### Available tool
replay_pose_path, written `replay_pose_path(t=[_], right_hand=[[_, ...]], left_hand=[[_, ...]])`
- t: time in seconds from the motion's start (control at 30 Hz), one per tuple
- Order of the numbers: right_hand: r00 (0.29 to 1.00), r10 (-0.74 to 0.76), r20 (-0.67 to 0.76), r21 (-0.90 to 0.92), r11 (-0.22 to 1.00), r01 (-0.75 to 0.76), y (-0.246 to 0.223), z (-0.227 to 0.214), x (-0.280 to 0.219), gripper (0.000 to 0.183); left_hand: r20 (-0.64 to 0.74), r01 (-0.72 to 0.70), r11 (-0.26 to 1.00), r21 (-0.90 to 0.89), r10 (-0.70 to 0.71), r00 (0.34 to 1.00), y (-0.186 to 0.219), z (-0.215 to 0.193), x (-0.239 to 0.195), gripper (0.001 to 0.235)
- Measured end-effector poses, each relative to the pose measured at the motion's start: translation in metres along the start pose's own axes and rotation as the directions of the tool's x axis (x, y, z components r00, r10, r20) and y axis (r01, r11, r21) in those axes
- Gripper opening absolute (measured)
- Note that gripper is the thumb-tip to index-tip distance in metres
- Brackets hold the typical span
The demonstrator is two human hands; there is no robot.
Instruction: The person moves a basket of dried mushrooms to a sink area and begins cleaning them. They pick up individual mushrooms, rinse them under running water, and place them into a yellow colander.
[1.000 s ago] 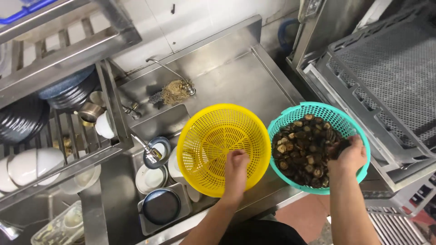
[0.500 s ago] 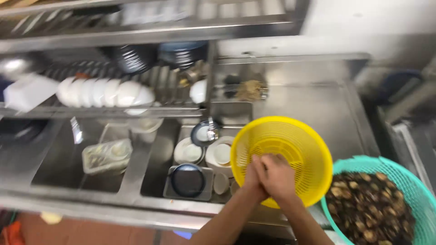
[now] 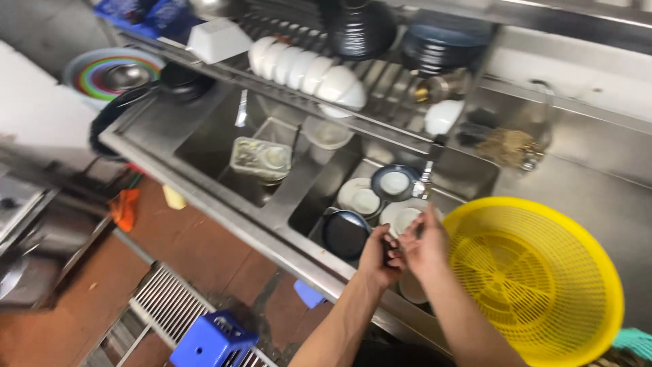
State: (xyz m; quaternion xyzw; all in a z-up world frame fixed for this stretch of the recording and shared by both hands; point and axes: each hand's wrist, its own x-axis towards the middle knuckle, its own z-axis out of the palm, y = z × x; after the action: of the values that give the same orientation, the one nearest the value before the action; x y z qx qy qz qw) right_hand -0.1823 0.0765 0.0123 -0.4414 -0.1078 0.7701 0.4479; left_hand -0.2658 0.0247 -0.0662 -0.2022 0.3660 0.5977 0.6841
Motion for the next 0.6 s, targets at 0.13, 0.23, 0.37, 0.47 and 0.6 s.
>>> replay_pose_path(t=[0.13,0.23,0.37,0.47,0.6], right_hand=[[0.971,0.214,0.109,0.126,0.966,-0.227,-0.010,-0.033,0.019,0.031],[0.963,0.228,0.147,0.056,0.970,-0.238,-0.016,-0.034,0.022,0.033],[0.973,0.224,0.052,-0.160,0.964,-0.213,-0.017,-0.015,0.026,0.059],[0.985,0.169,0.026,-0.303,0.941,-0.153,-0.017,0.005,0.023,0.062],[0.998,-0.017,0.066,-0.543,0.838,0.050,-0.012,0.034,0.016,0.058]], left_hand=[[0.031,-0.039,0.999,0.017,0.038,0.999,0.011,0.017,-0.027,0.048],[-0.002,-0.157,0.976,0.151,0.159,0.987,0.023,0.031,-0.033,0.043],[0.059,-0.330,0.859,0.390,0.335,0.940,0.040,0.040,-0.024,0.035],[0.067,-0.393,0.747,0.536,0.426,0.902,0.046,0.056,-0.026,0.046],[0.100,-0.431,0.557,0.710,0.526,0.845,0.057,0.080,-0.034,0.061]])
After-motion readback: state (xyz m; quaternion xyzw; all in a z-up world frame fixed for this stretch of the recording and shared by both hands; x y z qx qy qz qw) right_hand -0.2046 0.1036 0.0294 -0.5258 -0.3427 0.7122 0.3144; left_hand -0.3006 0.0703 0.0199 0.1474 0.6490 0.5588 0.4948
